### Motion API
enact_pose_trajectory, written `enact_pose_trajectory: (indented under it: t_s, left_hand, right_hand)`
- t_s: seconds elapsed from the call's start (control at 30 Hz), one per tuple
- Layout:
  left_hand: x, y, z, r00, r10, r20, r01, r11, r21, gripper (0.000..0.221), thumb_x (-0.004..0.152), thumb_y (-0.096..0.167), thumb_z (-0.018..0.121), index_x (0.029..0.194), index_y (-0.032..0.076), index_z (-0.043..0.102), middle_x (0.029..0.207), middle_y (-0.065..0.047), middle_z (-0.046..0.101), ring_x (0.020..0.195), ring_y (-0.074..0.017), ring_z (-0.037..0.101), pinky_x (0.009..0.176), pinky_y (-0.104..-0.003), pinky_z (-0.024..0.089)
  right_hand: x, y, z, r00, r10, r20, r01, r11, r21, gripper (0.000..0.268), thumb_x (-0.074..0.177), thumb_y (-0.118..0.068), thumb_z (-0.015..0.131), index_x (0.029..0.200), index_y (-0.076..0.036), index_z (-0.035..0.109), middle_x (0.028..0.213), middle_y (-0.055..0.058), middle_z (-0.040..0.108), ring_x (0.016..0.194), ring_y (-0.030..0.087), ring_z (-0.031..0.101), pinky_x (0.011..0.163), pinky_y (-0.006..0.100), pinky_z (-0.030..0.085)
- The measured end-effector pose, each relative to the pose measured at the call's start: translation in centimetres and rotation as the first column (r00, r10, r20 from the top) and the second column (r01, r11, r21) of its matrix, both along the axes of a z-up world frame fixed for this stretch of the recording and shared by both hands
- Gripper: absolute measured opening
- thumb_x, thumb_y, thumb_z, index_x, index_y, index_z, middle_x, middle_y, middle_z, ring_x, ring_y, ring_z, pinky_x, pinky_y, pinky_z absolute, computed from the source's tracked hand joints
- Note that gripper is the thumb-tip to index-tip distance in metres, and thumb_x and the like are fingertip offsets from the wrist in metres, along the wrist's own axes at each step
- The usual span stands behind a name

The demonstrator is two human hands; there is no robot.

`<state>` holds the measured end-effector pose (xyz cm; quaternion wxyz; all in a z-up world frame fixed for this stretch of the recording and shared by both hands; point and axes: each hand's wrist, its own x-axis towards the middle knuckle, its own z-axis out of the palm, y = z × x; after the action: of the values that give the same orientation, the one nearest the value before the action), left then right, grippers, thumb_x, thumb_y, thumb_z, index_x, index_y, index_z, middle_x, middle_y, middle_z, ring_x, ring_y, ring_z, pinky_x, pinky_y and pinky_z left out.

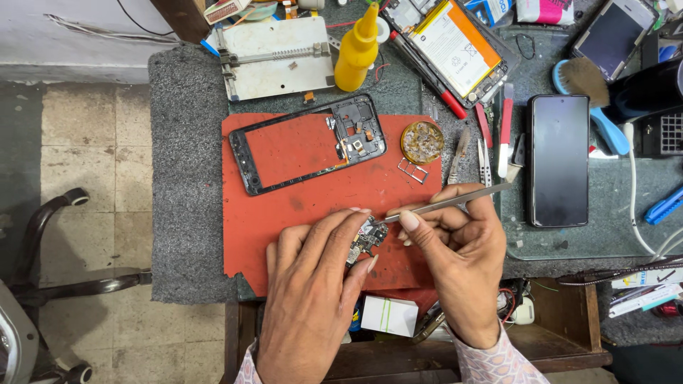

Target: The person cleans a small circuit board removed from a mobile phone, using a brush and liquid from a yellow squeeze bottle.

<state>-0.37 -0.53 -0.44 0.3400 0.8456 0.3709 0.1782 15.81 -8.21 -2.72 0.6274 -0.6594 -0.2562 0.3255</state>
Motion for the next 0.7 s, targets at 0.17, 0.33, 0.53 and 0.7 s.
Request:
enact_pose_trajectory:
  t_s: [0.17, 0.33, 0.53, 0.7]
  left_hand:
    - [0.0, 0.0, 0.1, 1.000, 0.010, 0.024, -0.011, 1.000, 0.005, 0.055, 0.087, 0.023, 0.072, 0.137, 0.008, 0.056, 0.133, -0.006, 0.063, 0.114, -0.0263, 0.055, 0.094, -0.044, 0.040]
    - [0.3, -0.1, 0.5, 0.999, 0.047, 0.001, -0.047, 0.998, -0.052, 0.056, 0.086, 0.023, 0.074, 0.136, 0.007, 0.056, 0.123, -0.006, 0.068, 0.110, -0.0277, 0.057, 0.094, -0.044, 0.041]
    - [0.9, -0.2, 0.9, 0.991, 0.070, 0.116, -0.086, 0.987, 0.135, 0.039, 0.090, 0.016, 0.073, 0.126, 0.006, 0.064, 0.126, -0.006, 0.067, 0.108, -0.0284, 0.058, 0.094, -0.040, 0.048]
    - [1.8, 0.1, 0.8, 0.989, 0.099, 0.108, -0.109, 0.990, 0.091, 0.027, 0.090, 0.018, 0.075, 0.112, 0.005, 0.065, 0.112, -0.007, 0.063, 0.099, -0.0297, 0.057, 0.086, -0.042, 0.048]
  right_hand:
    - [0.0, 0.0, 0.0, 1.000, -0.025, -0.005, 0.025, 0.999, 0.026, 0.030, 0.093, 0.002, 0.071, 0.113, -0.001, 0.049, 0.096, 0.015, 0.077, 0.079, 0.014, 0.070, 0.072, 0.027, 0.057]
    - [0.0, -0.2, -0.1, 0.998, -0.068, -0.003, 0.068, 0.995, 0.079, 0.028, 0.098, -0.001, 0.069, 0.115, -0.002, 0.048, 0.097, 0.016, 0.074, 0.078, 0.013, 0.068, 0.071, 0.026, 0.056]
    - [0.4, -3.6, 0.4, 0.996, -0.029, -0.084, 0.051, 0.961, 0.273, 0.023, 0.092, -0.002, 0.047, 0.114, 0.002, 0.054, 0.096, 0.013, 0.068, 0.090, 0.023, 0.067, 0.086, 0.037, 0.055]
    - [1.1, -4.9, 0.9, 0.595, 0.252, 0.763, -0.210, 0.965, -0.156, 0.030, 0.068, -0.005, 0.053, 0.094, -0.004, 0.068, 0.072, 0.005, 0.053, 0.071, 0.022, 0.048, 0.069, 0.036, 0.039]
